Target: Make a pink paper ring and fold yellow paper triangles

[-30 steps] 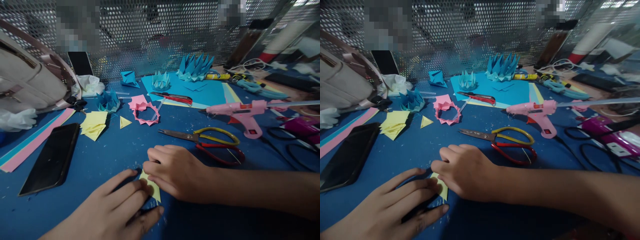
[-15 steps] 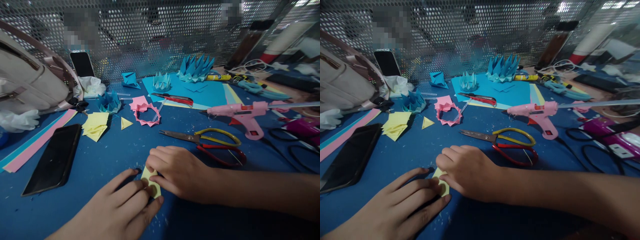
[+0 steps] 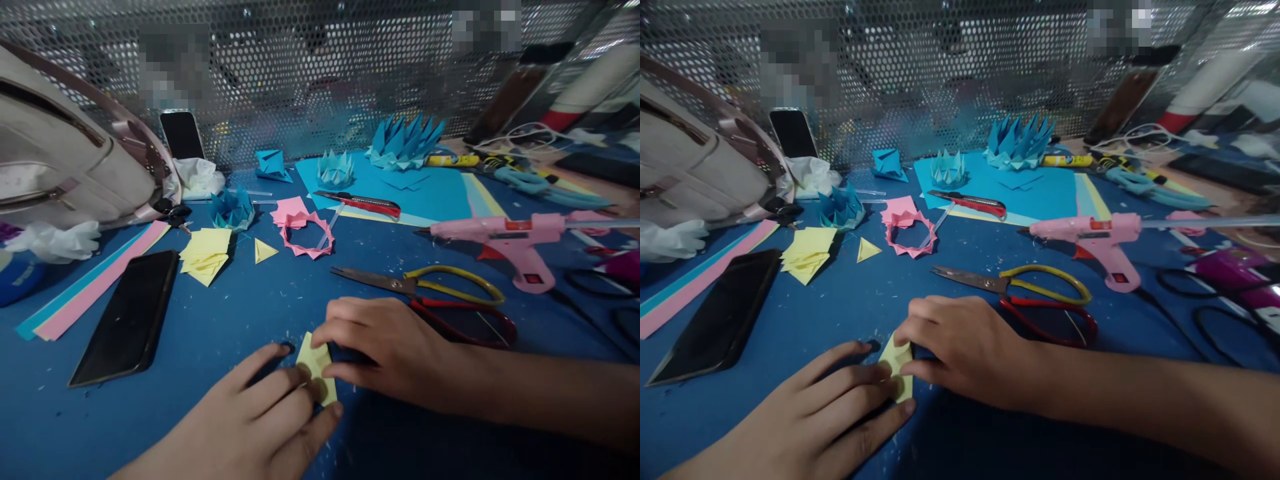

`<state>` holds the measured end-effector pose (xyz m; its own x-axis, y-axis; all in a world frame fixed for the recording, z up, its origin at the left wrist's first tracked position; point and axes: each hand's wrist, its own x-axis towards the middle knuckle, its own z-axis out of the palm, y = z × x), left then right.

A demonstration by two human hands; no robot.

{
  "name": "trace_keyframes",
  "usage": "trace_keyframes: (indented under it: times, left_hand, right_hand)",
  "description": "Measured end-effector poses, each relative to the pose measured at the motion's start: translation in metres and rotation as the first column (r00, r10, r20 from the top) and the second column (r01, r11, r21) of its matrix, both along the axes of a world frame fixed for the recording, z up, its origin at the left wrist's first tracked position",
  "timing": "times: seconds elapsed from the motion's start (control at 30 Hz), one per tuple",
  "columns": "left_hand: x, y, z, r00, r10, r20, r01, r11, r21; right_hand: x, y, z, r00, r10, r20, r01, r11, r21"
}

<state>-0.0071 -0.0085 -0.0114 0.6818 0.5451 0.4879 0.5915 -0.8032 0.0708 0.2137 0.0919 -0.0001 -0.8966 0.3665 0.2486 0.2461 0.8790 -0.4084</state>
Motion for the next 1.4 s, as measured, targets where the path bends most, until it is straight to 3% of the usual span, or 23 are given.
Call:
trace_keyframes:
  times: [0.1, 0.17, 0.57, 0.77, 1.13, 1.27, 1.4]
  left_hand:
    - [0.0, 0.0, 0.006, 0.999, -0.005, -0.047, 0.003, 0.999, -0.035]
    - [-0.001, 0.0, 0.011, 0.997, -0.008, -0.073, 0.004, 0.998, -0.055]
    - [-0.002, -0.001, 0.012, 0.998, -0.017, -0.065, 0.013, 0.998, -0.067]
    - [-0.005, -0.003, 0.012, 0.991, -0.014, -0.133, 0.0, 0.995, -0.102]
    - [-0.013, 0.0, 0.007, 0.993, -0.08, -0.085, 0.072, 0.993, -0.091]
    - [-0.011, 0.001, 0.015, 0.992, -0.076, -0.097, 0.07, 0.995, -0.066]
    - [-0.012, 0.003, 0.026, 0.966, -0.125, -0.228, 0.091, 0.983, -0.157]
  right_hand:
    - [-0.004, 0.002, 0.004, 0.996, -0.049, 0.08, 0.061, 0.987, -0.148]
    - [-0.006, 0.002, 0.006, 0.992, -0.06, 0.114, 0.078, 0.984, -0.162]
    - [-0.017, -0.005, 0.012, 0.949, -0.11, 0.297, 0.114, 0.993, 0.004]
    - [-0.018, -0.007, 0.009, 0.958, -0.129, 0.256, 0.11, 0.99, 0.087]
    - [-0.013, -0.006, 0.01, 0.968, -0.12, 0.223, 0.116, 0.993, 0.027]
    - [-0.012, -0.007, 0.009, 0.973, -0.112, 0.204, 0.11, 0.994, 0.018]
    - [-0.012, -0.007, 0.009, 0.978, -0.11, 0.175, 0.115, 0.993, -0.016]
